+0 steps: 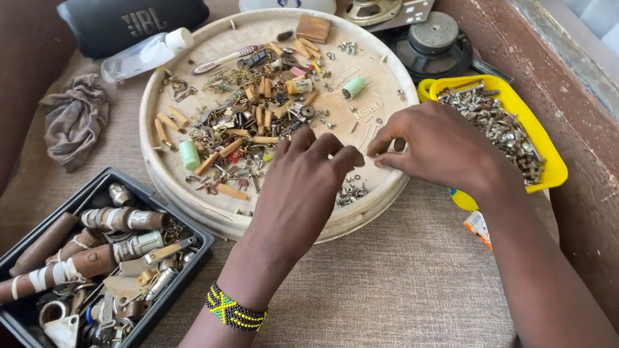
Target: Sorting and inspecting various small metal hardware components like screws, nuts, and bolts from a large tray into separate containers.
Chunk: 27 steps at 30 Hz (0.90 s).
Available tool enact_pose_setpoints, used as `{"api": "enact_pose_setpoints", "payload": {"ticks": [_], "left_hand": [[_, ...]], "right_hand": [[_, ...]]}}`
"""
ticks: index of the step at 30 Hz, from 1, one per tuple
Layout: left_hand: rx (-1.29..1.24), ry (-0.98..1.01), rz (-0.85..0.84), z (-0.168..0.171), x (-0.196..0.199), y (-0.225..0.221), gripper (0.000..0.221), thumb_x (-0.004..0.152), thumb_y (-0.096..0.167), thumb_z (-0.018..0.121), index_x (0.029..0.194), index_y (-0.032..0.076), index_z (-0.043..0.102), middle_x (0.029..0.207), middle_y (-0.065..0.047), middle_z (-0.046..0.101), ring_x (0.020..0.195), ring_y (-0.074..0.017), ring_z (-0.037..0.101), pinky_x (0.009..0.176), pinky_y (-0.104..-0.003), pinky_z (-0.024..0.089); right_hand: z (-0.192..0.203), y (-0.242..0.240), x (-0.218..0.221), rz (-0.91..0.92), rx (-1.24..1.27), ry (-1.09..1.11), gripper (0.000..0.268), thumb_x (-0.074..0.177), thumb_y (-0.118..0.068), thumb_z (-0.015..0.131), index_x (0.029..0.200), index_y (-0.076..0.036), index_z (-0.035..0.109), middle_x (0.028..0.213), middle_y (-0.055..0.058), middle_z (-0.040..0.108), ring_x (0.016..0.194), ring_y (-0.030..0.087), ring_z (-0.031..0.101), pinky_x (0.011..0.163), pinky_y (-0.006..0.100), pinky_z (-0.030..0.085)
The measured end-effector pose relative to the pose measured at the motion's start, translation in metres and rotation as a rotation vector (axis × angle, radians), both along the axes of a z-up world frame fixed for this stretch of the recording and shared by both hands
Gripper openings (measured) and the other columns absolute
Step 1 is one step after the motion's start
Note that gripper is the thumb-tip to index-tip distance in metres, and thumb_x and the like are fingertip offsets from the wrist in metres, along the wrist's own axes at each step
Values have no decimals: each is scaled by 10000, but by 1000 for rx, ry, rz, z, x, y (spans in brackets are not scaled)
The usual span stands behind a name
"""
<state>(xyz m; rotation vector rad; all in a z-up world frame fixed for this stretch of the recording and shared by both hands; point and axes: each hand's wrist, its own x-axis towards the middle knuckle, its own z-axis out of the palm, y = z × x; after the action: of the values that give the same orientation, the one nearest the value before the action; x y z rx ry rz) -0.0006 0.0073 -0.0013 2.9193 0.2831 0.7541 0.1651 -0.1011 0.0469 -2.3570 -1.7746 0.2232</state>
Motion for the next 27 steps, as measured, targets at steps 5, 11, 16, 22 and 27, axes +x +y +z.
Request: {"api": "enact_pose_setpoints", "payload": {"ticks": [5, 11, 16, 22, 27], "left_hand": [[21, 25, -57, -7, 4, -4, 142, 890, 135, 732, 1018, 170, 783, 920, -103, 739, 885, -273, 593, 753, -390, 490], [59, 45, -12, -14, 8, -8, 133, 884, 255, 728, 985, 197, 791, 913, -76, 755, 880, -248, 597, 752, -370, 489], [38, 38, -2, -16, 12, -8, 135, 947, 230, 683, 1021, 141, 752, 913, -104, 723, 873, -249, 594, 741, -373, 479], [23, -44, -3, -9, 6, -7, 127, 1002, 211, 615, 1014, 104, 683, 888, -108, 654, 875, -267, 598, 737, -394, 481], [56, -112, 0, -9, 4, -5, 106, 985, 210, 627, 980, 108, 653, 837, -91, 620, 863, -276, 604, 743, -408, 491]], "right_hand": [[-2, 2, -2, -28, 52, 15, 154, 868, -102, 759, 962, -174, 857, 906, 106, 811, 898, 308, 759, 873, 448, 565], [-1, -4, 3, 21, 263, 16, 153, 843, -58, 771, 972, -121, 825, 854, 120, 797, 732, 309, 739, 754, 439, 564], [-10, -6, 16, 43, 446, -6, 188, 826, -59, 797, 991, -149, 807, 871, 65, 791, 690, 235, 724, 719, 393, 555], [-10, -16, 36, -86, 648, -109, 221, 895, -99, 815, 1100, -181, 807, 935, 33, 760, 728, 214, 703, 746, 365, 545], [-6, -11, 40, -161, 561, -134, 214, 953, -89, 776, 1152, -148, 829, 948, 93, 769, 771, 285, 725, 743, 374, 552]]}}
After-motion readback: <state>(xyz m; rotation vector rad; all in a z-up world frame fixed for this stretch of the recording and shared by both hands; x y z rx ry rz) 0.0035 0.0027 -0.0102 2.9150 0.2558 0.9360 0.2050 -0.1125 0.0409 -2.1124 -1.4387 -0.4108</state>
